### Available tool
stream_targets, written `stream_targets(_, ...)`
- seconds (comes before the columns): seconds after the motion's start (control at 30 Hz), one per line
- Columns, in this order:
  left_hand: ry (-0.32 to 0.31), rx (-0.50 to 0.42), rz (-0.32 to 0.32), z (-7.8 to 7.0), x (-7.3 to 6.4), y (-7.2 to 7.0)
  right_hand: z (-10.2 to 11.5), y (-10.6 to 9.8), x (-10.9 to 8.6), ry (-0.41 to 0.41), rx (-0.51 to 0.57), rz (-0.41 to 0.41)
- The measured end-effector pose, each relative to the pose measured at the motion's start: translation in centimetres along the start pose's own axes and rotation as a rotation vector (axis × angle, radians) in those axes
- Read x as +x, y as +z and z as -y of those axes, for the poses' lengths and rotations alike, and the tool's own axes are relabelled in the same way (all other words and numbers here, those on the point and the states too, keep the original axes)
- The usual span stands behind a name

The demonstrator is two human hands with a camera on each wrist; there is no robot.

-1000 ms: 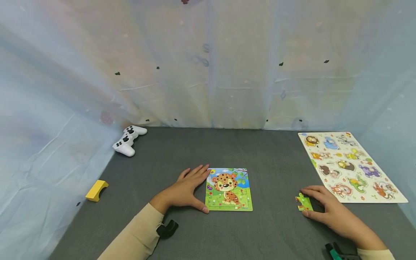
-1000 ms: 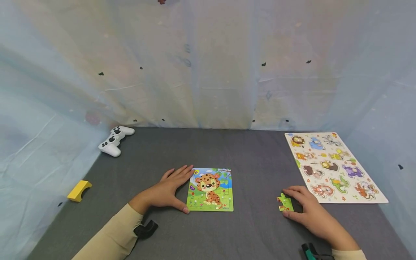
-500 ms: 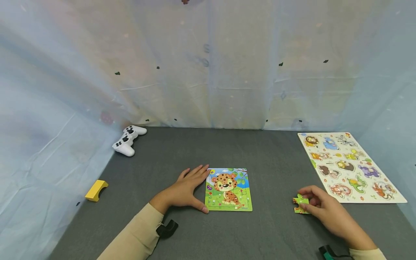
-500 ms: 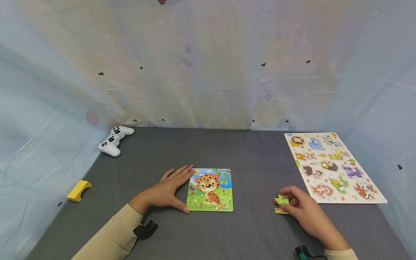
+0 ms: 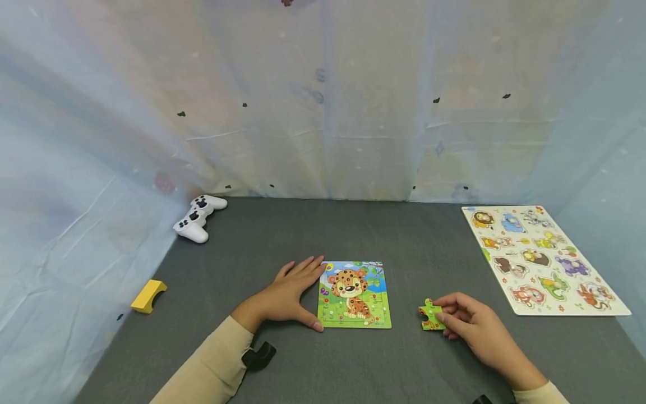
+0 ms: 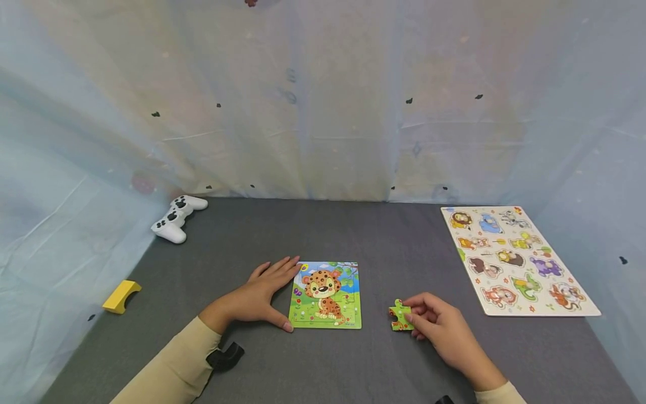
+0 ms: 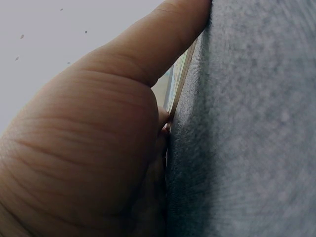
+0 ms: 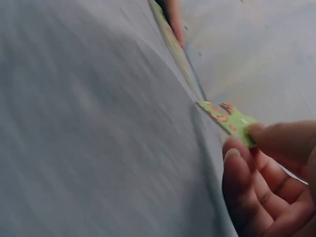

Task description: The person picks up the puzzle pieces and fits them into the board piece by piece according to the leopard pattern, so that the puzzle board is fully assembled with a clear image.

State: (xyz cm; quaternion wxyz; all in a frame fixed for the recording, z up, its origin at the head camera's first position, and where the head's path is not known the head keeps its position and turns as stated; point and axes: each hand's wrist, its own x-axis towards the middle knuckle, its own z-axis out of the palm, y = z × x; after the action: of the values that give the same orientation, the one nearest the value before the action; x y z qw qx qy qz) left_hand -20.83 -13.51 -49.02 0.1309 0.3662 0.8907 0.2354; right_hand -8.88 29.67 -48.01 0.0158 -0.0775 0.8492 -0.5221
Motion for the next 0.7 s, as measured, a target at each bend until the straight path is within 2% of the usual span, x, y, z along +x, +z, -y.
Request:
stream_targets(0.2, -0.005, -0.006, 0.007, 0.0, 0.0, -0.1, 0.7, 2.1, 0.3, -0.03, 0.125, 0.057)
stream_targets(0.5, -0.003, -0.012, 0.004, -0.1, 0.0, -0.1, 1.4, 4.8, 1.6, -0.06, 0.159, 0.083)
stream_targets(0.7, -0.012, 0.0, 0.01, 0.0, 0.0, 0.0, 2.1, 6.4, 3.2, -0.028, 0.171, 0.052)
